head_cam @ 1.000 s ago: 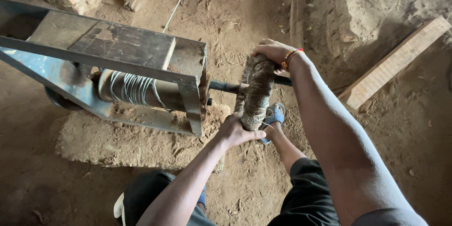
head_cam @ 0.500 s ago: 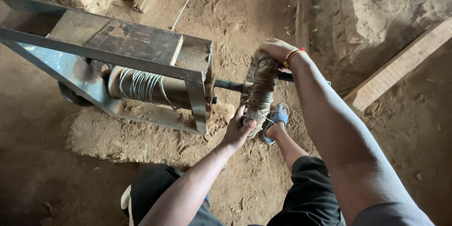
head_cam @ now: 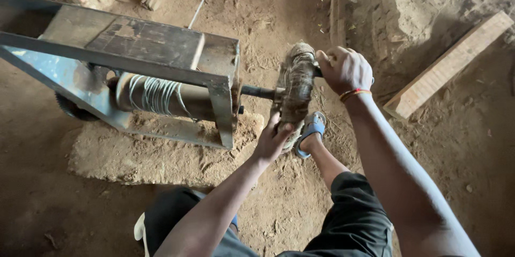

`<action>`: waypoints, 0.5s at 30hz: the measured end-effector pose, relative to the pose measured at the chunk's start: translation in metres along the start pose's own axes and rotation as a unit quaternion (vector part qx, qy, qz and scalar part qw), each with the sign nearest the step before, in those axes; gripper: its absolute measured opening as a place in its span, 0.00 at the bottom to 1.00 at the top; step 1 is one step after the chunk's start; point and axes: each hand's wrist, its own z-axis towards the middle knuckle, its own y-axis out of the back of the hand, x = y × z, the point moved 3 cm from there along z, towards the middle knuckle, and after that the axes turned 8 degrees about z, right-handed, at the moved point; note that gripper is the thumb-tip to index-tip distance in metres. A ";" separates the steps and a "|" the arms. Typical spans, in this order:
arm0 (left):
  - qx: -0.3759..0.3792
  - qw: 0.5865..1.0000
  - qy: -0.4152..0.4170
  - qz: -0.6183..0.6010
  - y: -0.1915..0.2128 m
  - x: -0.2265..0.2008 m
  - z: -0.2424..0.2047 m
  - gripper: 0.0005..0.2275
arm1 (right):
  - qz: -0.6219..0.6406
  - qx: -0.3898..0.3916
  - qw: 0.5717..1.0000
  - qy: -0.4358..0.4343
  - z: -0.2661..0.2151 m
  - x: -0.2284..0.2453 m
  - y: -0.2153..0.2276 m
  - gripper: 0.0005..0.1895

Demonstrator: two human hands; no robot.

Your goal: The person rotates a spool on a wooden machine to wind a thick rope around it by hand.

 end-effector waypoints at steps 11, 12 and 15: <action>-0.011 0.998 0.060 -0.017 -0.001 -0.015 0.011 0.42 | -0.006 0.076 0.993 -0.089 0.035 -0.024 -0.026 0.26; -0.007 0.999 0.045 -0.020 0.001 -0.020 0.009 0.42 | 0.000 0.081 0.992 -0.101 0.038 -0.026 -0.028 0.26; 0.014 1.000 0.017 -0.009 0.012 -0.032 0.000 0.42 | 0.016 0.098 0.987 -0.126 0.045 -0.029 -0.033 0.26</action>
